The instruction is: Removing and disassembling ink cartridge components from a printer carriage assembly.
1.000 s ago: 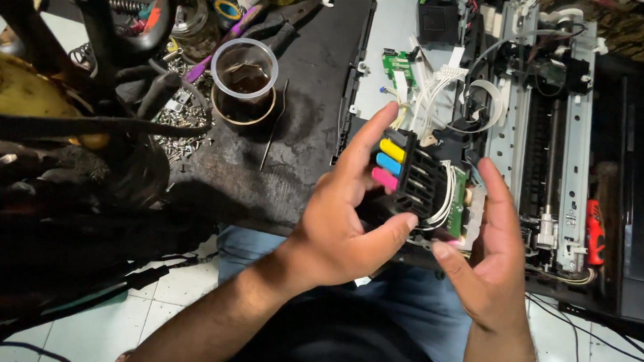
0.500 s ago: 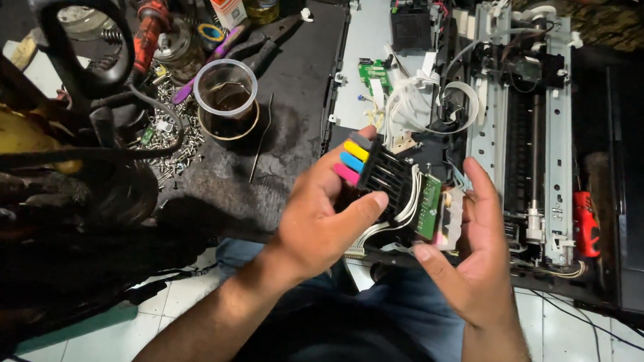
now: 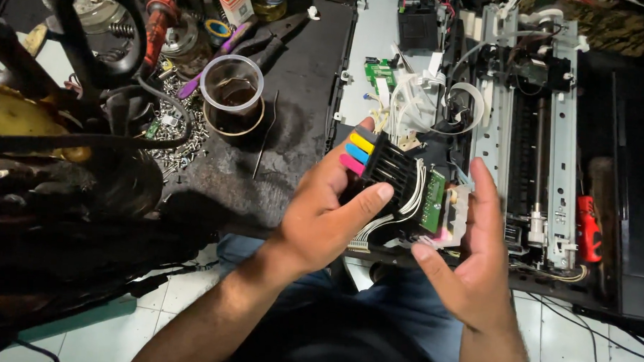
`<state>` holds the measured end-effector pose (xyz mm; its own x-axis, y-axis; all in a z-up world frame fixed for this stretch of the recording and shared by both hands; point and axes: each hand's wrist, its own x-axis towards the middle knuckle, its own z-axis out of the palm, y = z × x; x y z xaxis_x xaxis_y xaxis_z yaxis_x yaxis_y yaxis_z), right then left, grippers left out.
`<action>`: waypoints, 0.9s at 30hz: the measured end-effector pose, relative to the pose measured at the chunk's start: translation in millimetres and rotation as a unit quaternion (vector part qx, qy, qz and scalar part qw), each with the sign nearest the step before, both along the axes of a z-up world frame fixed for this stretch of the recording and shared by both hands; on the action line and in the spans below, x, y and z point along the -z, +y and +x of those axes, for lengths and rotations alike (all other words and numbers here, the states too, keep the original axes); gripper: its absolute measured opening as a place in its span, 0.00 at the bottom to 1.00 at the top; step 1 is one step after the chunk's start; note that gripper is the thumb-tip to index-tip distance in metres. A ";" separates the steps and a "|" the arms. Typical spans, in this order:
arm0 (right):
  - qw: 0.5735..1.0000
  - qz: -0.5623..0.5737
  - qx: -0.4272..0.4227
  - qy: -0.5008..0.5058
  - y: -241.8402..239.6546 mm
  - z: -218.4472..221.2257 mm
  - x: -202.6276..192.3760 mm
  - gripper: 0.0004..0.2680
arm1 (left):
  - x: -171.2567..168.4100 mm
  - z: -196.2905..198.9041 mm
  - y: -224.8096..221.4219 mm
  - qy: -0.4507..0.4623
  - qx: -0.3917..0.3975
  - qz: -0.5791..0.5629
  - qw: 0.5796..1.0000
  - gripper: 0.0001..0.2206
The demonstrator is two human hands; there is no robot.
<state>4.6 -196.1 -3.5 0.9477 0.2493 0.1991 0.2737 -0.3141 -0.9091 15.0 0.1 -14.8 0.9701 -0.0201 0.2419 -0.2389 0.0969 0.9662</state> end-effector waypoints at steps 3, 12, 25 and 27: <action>1.000 -0.004 0.007 0.012 4.3 -2.6 -6.2 0.35 | -3.9 -0.5 0.3 -0.019 -0.009 0.010 1.000 0.30; 0.997 0.034 -0.028 0.067 -3.6 2.7 2.1 0.38 | 0.4 -3.6 4.4 -0.044 0.007 0.047 0.998 0.32; 0.998 -0.022 -0.030 0.058 -7.2 3.7 3.7 0.40 | -8.4 -3.5 5.3 -0.010 0.055 0.058 0.997 0.33; 0.997 -0.025 -0.028 0.072 -8.1 3.5 3.8 0.42 | -7.7 -3.6 4.1 -0.013 0.057 0.046 0.997 0.33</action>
<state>8.1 -204.2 -7.4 0.9499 0.3089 0.0483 0.1599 -0.3471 -0.9241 11.5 4.1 -7.1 0.9535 -0.1526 0.2598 -0.2574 0.0358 0.9656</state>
